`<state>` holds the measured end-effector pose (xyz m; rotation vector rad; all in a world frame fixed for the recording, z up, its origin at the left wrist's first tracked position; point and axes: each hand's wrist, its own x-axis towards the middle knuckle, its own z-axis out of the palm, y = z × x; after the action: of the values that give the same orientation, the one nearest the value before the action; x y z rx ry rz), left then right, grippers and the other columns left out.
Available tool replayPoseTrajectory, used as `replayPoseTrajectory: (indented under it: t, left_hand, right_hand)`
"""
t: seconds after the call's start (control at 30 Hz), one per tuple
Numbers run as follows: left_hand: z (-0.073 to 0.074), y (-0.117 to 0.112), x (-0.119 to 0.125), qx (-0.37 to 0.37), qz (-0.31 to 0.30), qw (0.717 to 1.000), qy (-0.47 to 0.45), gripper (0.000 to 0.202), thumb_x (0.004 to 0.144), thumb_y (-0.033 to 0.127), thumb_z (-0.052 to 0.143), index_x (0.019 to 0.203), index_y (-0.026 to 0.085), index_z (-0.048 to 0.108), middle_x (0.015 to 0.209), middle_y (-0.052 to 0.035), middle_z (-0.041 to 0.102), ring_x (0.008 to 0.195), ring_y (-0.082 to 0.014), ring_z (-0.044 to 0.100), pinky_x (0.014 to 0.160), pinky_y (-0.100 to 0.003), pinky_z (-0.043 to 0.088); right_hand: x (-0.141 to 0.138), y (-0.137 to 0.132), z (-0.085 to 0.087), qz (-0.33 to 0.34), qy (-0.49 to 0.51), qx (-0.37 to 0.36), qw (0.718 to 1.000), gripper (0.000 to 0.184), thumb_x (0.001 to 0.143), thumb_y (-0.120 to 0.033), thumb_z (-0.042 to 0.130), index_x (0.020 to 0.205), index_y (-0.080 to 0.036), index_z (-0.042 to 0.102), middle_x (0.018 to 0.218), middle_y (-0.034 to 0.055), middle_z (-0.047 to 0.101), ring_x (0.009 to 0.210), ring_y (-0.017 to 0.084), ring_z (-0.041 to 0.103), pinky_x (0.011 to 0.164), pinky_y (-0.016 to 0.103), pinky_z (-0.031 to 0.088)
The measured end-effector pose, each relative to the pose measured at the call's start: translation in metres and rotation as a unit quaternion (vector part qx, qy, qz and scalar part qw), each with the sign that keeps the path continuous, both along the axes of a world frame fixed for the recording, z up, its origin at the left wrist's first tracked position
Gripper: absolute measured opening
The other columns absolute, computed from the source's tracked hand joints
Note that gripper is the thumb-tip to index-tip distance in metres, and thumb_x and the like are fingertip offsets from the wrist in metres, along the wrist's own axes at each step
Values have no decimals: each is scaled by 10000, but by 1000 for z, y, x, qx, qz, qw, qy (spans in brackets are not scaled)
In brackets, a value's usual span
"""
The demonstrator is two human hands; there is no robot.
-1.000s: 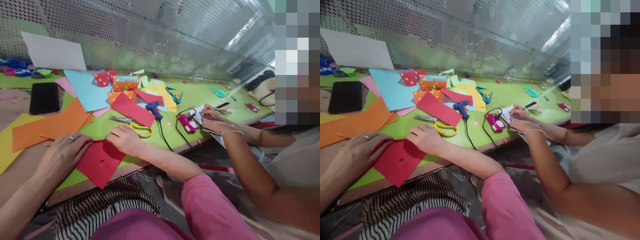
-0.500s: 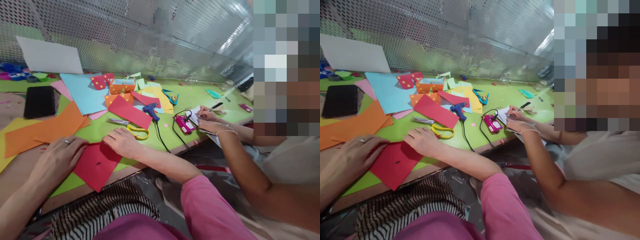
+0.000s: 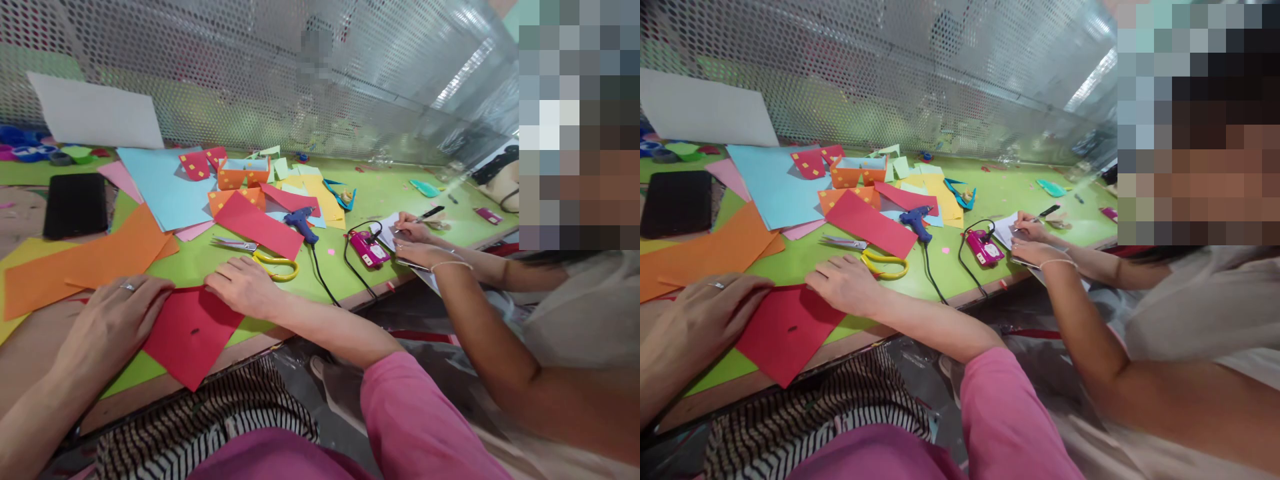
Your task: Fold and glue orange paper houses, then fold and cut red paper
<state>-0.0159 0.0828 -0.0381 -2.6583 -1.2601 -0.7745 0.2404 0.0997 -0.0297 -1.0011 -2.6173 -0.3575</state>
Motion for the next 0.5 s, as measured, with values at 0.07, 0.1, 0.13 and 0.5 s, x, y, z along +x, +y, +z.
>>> replayPoseTrajectory:
  t: [0.07, 0.1, 0.13, 0.5]
  left_hand:
    - [-1, 0, -1, -28, -1, 1000, 1, 342, 1089, 353, 335, 1093, 212, 647, 1011, -95, 736, 907, -279, 672, 854, -423, 492]
    - [-1, 0, -1, -35, -3, 999, 2, 334, 1088, 345, 344, 1092, 207, 648, 1014, -96, 734, 906, -280, 670, 858, -425, 490]
    - [-1, 0, -1, -34, -5, 999, 3, 331, 1088, 335, 347, 1089, 201, 649, 1007, -95, 733, 894, -280, 667, 851, -426, 488]
    - [4, 0, 3, 21, -20, 999, 33, 362, 1095, 296, 308, 1078, 169, 647, 958, -98, 713, 839, -278, 663, 791, -407, 478]
  right_hand:
    - [0, 0, 1, 2, 0, 2, 1000, 359, 1124, -290, 418, 968, -192, 726, 812, 28, 650, 823, 183, 512, 732, 348, 317]
    - [0, -1, 1, 2, -3, 2, 1000, 357, 1123, -293, 420, 966, -192, 725, 814, 29, 653, 824, 185, 514, 731, 349, 316]
    - [0, -1, 1, 3, -7, 1, 1000, 353, 1122, -293, 424, 966, -192, 724, 817, 29, 657, 825, 186, 517, 730, 349, 315]
    - [-1, -1, 1, -14, -17, -13, 1000, 333, 1113, -319, 451, 969, -193, 724, 848, 28, 679, 832, 186, 546, 729, 350, 312]
